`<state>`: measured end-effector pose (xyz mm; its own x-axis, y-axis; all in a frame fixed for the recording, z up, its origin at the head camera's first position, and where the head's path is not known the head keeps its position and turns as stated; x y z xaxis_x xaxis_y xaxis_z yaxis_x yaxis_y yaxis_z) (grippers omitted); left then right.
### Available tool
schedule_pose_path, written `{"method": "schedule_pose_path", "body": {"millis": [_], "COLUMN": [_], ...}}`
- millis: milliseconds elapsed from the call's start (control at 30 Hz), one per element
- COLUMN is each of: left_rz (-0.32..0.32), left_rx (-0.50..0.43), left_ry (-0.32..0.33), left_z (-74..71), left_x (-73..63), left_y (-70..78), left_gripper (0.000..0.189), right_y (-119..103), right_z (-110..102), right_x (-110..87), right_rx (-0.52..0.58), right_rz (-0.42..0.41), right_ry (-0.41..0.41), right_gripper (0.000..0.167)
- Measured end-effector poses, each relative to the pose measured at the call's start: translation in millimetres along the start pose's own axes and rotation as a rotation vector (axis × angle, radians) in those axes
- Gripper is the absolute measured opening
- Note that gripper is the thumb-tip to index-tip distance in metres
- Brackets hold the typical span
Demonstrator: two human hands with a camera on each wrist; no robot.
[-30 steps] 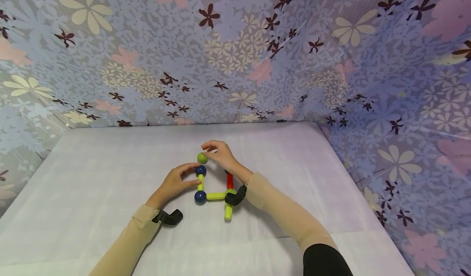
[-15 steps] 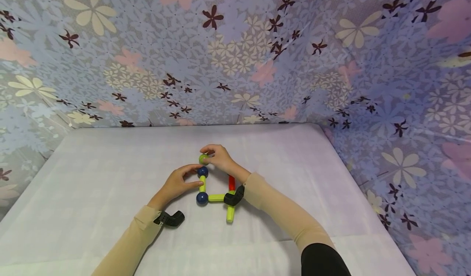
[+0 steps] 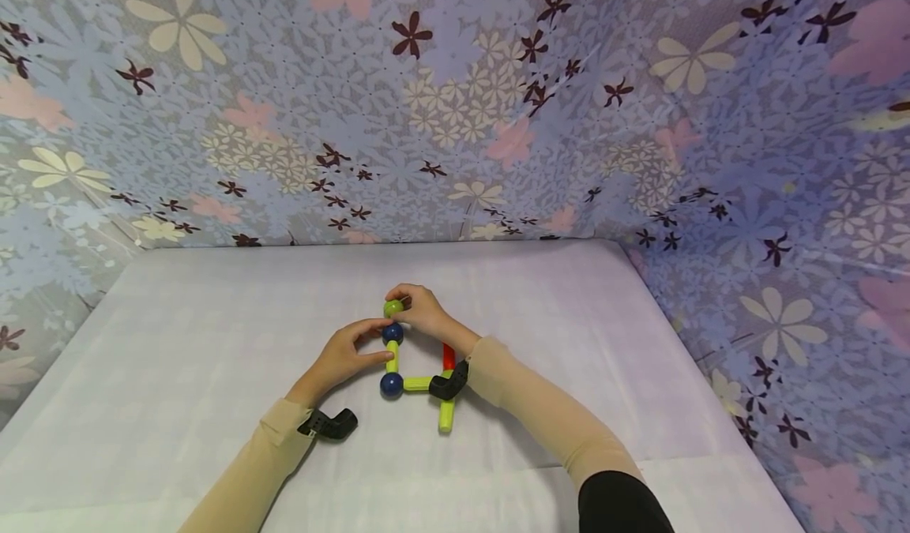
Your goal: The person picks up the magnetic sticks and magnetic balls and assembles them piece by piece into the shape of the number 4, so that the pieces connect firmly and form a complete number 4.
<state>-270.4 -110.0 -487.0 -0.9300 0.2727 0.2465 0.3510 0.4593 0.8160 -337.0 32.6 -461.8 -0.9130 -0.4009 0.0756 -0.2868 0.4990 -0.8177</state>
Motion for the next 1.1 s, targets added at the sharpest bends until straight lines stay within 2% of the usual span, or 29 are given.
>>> {"method": "schedule_pose_path", "body": {"millis": [333,567,833,1100], "left_rz": [-0.005,0.0,0.015,-0.01], "left_rx": [0.001,-0.004,-0.003,0.007], "left_ry": [-0.006,-0.008,-0.007,-0.013], "left_z": [1.8,1.3,0.4,2.2], "left_x": [0.2,0.0,-0.3,-0.4], "left_y": [0.3,1.2,5.9,2.0], "left_gripper": [0.058,0.058,0.058,0.058], "right_y": [-3.6,-12.6,-17.8,-24.7], "right_z": [-6.6,-16.1,-25.3,-31.9], "right_x": [-3.6,-14.8,-42.7,-78.8], "right_rx": [-0.044,-0.035,0.039,0.067], "right_rz": [-0.015,-0.024,-0.044,-0.068], "right_ry": [0.028,0.044,0.069,0.083], "right_gripper": [0.035,0.04,0.041,0.04]}}
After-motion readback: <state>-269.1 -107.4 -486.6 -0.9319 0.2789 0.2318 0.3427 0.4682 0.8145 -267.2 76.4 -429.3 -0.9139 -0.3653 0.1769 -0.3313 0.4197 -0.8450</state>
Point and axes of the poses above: each hand's wrist, its own x-axis towards the middle knuckle, its own z-axis out of the palm, y = z × x, the point moved 5 cm from there along x, towards the middle knuckle, and after that the axes turned 5 degrees about y, right-handed, at the moved point
